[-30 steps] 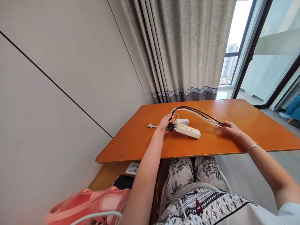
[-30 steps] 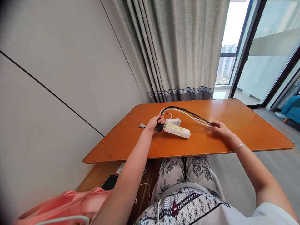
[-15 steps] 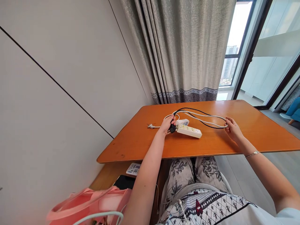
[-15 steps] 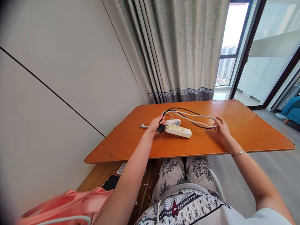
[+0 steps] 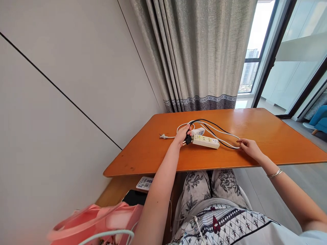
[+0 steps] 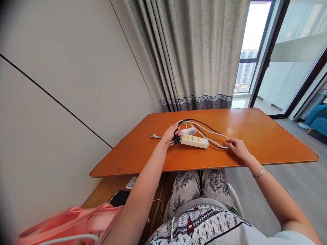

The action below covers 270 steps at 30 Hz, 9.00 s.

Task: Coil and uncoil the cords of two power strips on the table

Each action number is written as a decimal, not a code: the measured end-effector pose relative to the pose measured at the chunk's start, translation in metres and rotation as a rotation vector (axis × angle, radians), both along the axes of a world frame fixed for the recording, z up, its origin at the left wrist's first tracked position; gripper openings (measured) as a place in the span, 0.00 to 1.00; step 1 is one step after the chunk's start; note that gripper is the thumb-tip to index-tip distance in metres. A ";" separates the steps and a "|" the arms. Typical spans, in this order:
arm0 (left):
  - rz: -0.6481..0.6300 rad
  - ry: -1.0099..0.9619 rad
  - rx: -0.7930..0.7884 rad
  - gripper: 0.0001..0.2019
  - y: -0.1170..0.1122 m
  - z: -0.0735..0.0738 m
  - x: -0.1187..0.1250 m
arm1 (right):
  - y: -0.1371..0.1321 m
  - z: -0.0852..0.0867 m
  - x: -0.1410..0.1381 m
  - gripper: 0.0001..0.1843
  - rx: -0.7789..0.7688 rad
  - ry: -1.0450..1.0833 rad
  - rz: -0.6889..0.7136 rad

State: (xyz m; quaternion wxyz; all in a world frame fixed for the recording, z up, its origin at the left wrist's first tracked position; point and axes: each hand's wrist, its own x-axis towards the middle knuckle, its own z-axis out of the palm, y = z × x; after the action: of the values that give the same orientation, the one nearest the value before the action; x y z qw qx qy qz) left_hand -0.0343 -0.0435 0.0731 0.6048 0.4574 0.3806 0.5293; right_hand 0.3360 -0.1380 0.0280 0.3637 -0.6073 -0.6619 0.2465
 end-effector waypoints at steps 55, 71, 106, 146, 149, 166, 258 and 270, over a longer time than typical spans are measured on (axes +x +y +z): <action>-0.189 0.420 0.298 0.10 -0.057 0.020 0.076 | 0.076 0.109 -0.127 0.27 0.212 0.709 0.288; -0.245 0.367 0.346 0.07 -0.051 0.018 0.072 | 0.069 0.079 -0.099 0.18 0.583 0.081 0.392; 0.357 1.110 0.950 0.12 -0.058 0.008 0.079 | 0.055 0.038 -0.131 0.33 0.279 0.711 0.046; -0.039 0.418 0.934 0.24 -0.068 0.052 0.075 | 0.065 0.068 -0.127 0.21 -0.005 1.061 0.651; -0.007 0.395 0.906 0.25 -0.061 0.057 0.071 | 0.062 0.066 -0.131 0.22 0.034 1.049 0.620; -0.288 0.756 0.950 0.26 -0.051 0.113 0.064 | 0.040 0.097 -0.121 0.42 0.212 0.512 0.733; -0.172 0.463 0.934 0.31 -0.049 0.085 0.085 | 0.006 0.160 -0.150 0.09 1.106 0.273 0.089; -0.343 0.305 0.656 0.55 -0.038 0.026 0.062 | 0.057 0.172 -0.134 0.12 0.895 0.636 0.090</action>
State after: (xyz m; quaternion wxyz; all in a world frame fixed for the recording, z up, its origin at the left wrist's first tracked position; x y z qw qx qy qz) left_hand 0.0280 -0.0819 0.0987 0.4429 0.7565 0.1950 0.4399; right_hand 0.2023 -0.0809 0.1995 0.7577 -0.2598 -0.5849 0.1277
